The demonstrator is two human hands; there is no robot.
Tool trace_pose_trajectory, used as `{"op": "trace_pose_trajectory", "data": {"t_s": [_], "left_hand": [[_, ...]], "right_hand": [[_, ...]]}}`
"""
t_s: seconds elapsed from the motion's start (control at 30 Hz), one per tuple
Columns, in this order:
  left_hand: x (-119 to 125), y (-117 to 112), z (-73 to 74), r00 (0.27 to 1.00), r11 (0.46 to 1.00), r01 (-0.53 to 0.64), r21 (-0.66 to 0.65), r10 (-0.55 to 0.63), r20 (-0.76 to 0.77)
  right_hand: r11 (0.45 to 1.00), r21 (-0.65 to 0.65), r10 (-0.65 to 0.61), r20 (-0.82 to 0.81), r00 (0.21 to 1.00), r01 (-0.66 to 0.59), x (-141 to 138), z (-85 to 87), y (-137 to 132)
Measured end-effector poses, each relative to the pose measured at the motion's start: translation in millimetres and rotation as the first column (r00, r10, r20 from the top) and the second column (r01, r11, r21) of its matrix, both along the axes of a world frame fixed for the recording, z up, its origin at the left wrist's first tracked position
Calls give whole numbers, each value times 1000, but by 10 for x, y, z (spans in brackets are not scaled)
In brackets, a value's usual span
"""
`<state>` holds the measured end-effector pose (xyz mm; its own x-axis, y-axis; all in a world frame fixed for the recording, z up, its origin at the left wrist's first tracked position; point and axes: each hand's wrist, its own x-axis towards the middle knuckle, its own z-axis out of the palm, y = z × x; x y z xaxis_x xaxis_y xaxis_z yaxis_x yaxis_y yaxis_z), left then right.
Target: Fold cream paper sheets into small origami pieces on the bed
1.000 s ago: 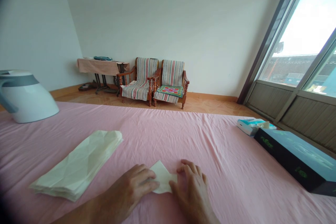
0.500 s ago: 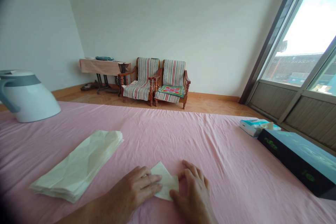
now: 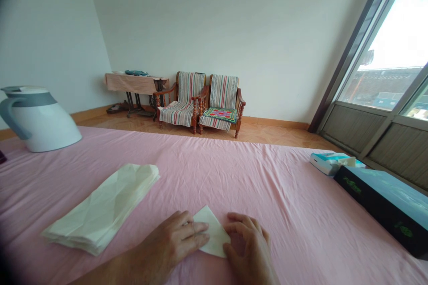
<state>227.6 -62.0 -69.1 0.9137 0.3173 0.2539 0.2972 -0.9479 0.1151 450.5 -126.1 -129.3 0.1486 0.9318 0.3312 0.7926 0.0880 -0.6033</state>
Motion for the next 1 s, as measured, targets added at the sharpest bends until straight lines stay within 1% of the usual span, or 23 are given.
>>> {"op": "trace_pose_trajectory", "data": {"t_s": [0.07, 0.17, 0.3, 0.4, 0.47, 0.6, 0.73, 0.8, 0.9, 1.0], "left_hand": [[1, -5, 30, 1000, 1000, -3, -13, 2, -12], [6, -9, 47, 1000, 1000, -8, -28, 8, -11], [12, -10, 34, 1000, 999, -3, -39, 3, -6], [14, -14, 35, 1000, 999, -9, -45, 9, 6], [13, -17, 41, 1000, 998, -17, -61, 18, 15], [10, -15, 24, 999, 994, -27, -104, 30, 26], [13, -12, -23, 997, 993, -43, -109, 50, 61], [14, -10, -21, 997, 994, -39, -106, 45, 58], [15, -8, 10, 998, 995, -10, -101, 16, 58], [18, -6, 30, 998, 994, -3, -107, 9, 56]], "right_hand": [[1000, 13, 13, 44, 999, -14, -2, 1, -7], [996, 66, 55, 149, 987, -66, -1, 2, -20], [977, 136, 112, 315, 942, -161, 15, 42, -43], [964, 129, 165, 407, 899, -235, 30, 101, -68], [959, 117, 183, 448, 875, -260, 29, 136, -80], [947, 173, 135, 548, 825, -270, -16, 175, -81], [915, 248, 82, 658, 748, -318, -71, 209, -70], [901, 275, 63, 685, 726, -337, -72, 220, -69], [896, 288, 54, 684, 728, -337, -46, 213, -76], [910, 278, 67, 634, 770, -309, -22, 181, -82]]}}
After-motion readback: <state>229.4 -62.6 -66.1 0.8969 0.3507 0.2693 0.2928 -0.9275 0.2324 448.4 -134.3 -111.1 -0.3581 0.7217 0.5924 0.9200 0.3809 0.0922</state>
